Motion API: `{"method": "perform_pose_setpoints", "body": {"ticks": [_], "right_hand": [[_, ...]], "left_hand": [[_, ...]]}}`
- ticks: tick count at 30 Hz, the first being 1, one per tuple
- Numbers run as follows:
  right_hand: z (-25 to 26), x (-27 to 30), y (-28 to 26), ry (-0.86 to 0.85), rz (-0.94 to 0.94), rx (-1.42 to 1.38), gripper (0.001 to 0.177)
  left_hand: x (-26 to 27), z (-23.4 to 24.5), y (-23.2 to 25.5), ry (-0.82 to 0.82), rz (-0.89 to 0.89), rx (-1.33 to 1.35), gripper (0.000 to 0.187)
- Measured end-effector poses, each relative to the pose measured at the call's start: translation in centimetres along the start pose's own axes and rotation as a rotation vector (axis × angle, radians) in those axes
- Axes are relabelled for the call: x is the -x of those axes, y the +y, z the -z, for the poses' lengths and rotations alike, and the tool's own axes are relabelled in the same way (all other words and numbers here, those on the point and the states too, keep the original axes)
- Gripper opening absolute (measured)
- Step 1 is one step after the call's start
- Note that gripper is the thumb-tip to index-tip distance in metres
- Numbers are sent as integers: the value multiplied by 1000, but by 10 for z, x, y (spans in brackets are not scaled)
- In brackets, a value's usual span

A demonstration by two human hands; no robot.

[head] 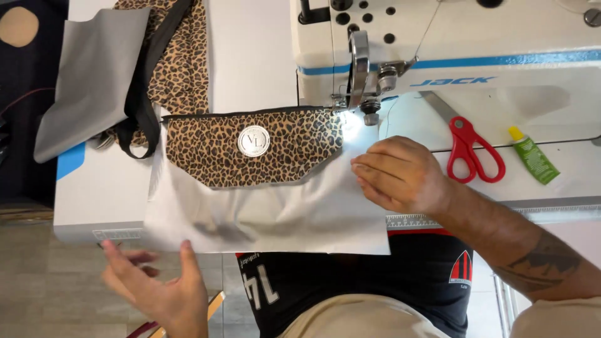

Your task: Cutting and aligning leopard-print fabric pieces with silver fabric at a sewing station to prepare for assembly.

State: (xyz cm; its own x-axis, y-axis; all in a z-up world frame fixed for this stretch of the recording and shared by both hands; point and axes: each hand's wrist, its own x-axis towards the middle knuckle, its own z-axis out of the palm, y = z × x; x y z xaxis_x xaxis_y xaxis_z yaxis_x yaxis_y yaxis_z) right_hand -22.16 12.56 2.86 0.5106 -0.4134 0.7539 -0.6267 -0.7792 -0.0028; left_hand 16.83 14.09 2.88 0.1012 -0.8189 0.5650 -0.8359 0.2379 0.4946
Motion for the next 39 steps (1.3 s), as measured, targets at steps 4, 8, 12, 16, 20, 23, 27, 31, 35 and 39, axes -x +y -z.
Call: {"method": "perform_pose_setpoints", "body": {"ticks": [4, 8, 12, 16, 20, 23, 27, 31, 35, 39], "right_hand": [[-15, 1, 3, -29, -62, -9, 11], [-26, 1, 8, -234, -195, 13, 35], [-34, 11, 11, -278, -203, -42, 38], [-38, 20, 12, -270, -216, -39, 39], [-35, 20, 16, -272, -188, -39, 39], [-36, 23, 11, -304, -181, -53, 40], [-38, 23, 10, -326, -156, -29, 40], [-40, 24, 10, -319, -169, -29, 44], [-38, 19, 11, -325, -189, -45, 43], [-37, 20, 11, -335, -204, -27, 43]], "left_hand": [[-52, -22, 54, -66, -396, -34, 25], [-94, -120, 92, -375, -893, 318, 18], [-97, -199, 88, -516, -1062, 293, 34], [-92, -188, 87, -608, -1016, 281, 41], [-94, -190, 84, -628, -1002, 290, 46], [-92, -190, 80, -685, -1013, 271, 54], [-93, -191, 79, -737, -1028, 216, 61], [-93, -197, 77, -766, -1018, 214, 61], [-95, -197, 77, -789, -999, 224, 61], [-96, -200, 76, -792, -1010, 226, 62]]}}
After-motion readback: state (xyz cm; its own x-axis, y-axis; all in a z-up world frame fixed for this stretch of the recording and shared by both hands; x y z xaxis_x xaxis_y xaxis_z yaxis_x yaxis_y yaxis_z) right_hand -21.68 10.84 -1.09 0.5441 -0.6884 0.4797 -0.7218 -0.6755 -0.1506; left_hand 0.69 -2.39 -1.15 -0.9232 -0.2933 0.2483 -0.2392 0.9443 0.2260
